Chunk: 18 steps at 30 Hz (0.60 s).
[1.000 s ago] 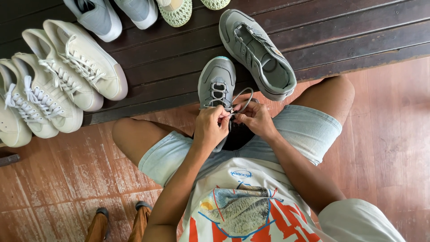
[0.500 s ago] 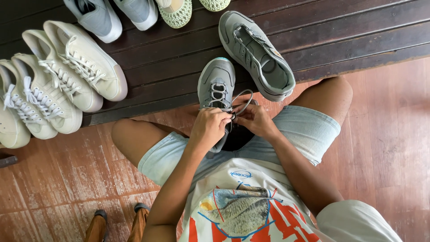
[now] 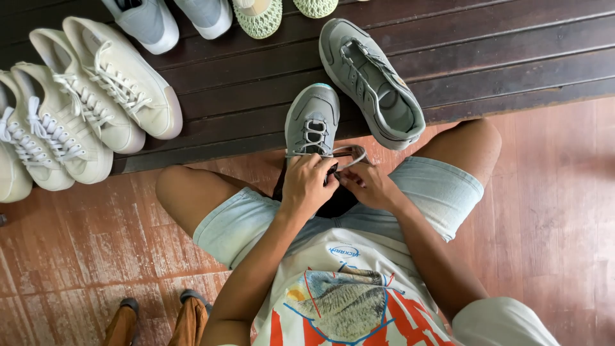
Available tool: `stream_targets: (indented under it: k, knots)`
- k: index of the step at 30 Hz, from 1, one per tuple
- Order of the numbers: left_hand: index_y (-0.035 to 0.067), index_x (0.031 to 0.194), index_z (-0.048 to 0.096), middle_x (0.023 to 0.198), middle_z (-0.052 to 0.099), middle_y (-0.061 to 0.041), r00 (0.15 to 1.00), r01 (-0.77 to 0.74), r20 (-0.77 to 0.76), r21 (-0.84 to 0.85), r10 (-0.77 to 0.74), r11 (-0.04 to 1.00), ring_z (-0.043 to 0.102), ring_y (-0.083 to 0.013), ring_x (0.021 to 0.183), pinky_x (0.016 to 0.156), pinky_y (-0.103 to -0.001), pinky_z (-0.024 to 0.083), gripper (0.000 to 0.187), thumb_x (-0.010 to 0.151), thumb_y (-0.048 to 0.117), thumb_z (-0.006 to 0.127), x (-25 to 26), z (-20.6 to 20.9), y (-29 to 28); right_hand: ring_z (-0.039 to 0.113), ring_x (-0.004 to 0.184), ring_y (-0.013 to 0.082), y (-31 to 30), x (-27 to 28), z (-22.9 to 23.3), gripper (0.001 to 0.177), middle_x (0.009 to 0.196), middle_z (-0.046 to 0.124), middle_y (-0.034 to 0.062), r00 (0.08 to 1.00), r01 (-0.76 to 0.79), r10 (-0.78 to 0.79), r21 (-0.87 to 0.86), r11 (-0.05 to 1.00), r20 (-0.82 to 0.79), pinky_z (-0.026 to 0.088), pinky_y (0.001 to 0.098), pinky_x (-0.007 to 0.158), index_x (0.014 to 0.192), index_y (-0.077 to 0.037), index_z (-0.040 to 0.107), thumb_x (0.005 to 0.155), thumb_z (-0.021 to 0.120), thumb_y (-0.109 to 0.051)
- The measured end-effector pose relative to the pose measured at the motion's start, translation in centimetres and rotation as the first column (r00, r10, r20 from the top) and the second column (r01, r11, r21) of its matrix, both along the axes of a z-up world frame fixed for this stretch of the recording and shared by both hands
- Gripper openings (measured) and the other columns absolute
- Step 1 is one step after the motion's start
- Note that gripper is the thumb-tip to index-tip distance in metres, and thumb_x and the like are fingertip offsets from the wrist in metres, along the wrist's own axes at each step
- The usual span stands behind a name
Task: The person is cleaning the interior of various sneakers by removing the laces, inspecting the inside, and then relacing them.
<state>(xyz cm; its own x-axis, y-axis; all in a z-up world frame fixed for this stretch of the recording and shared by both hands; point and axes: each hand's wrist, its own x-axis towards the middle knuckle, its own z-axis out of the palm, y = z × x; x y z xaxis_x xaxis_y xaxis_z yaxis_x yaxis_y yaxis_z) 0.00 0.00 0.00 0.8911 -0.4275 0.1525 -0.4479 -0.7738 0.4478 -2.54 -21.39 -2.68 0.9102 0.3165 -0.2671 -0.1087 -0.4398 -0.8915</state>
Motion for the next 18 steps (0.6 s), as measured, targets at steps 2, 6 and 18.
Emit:
stream_targets:
  k: [2,6,18]
  knots:
    - [0.023,0.102,0.070,0.075,0.059,0.004,0.999,-0.010,0.050,-0.022,0.011,1.000,0.069,-0.0228,0.077,0.081,-0.039,0.052,0.035,0.069,0.023,0.081,-0.1,-0.6,-0.1,0.076,0.081,0.0300,-0.9,-0.4,2.6,0.007,0.081,0.074,0.0091,0.998,-0.049,0.052,-0.145,0.988,0.019,0.059,0.0452,0.069,0.096,-0.009,0.074,0.095,0.076,-0.015]
    - [0.023,0.100,0.068,0.073,0.057,0.006,0.998,-0.001,0.062,-0.041,0.003,0.999,0.068,-0.0205,0.074,0.081,-0.037,0.052,0.038,0.065,0.021,0.081,-0.5,-1.0,0.3,0.076,0.082,0.0270,-5.3,-2.6,4.3,0.007,0.082,0.072,0.0036,0.996,-0.086,0.079,-0.316,0.945,-0.035,0.058,0.0462,0.071,0.098,-0.017,0.071,0.096,0.073,-0.023]
    - [0.020,0.104,0.072,0.073,0.064,0.005,0.998,0.050,-0.023,-0.089,-0.052,0.995,0.071,-0.0194,0.073,0.079,-0.037,0.054,0.032,0.075,0.019,0.084,-0.1,0.1,1.4,0.079,0.082,0.0348,0.2,-1.1,3.9,0.034,0.097,0.080,0.0151,0.998,-0.062,0.065,-0.104,0.993,0.026,0.061,0.0508,0.072,0.131,-0.012,0.075,0.098,0.074,-0.020]
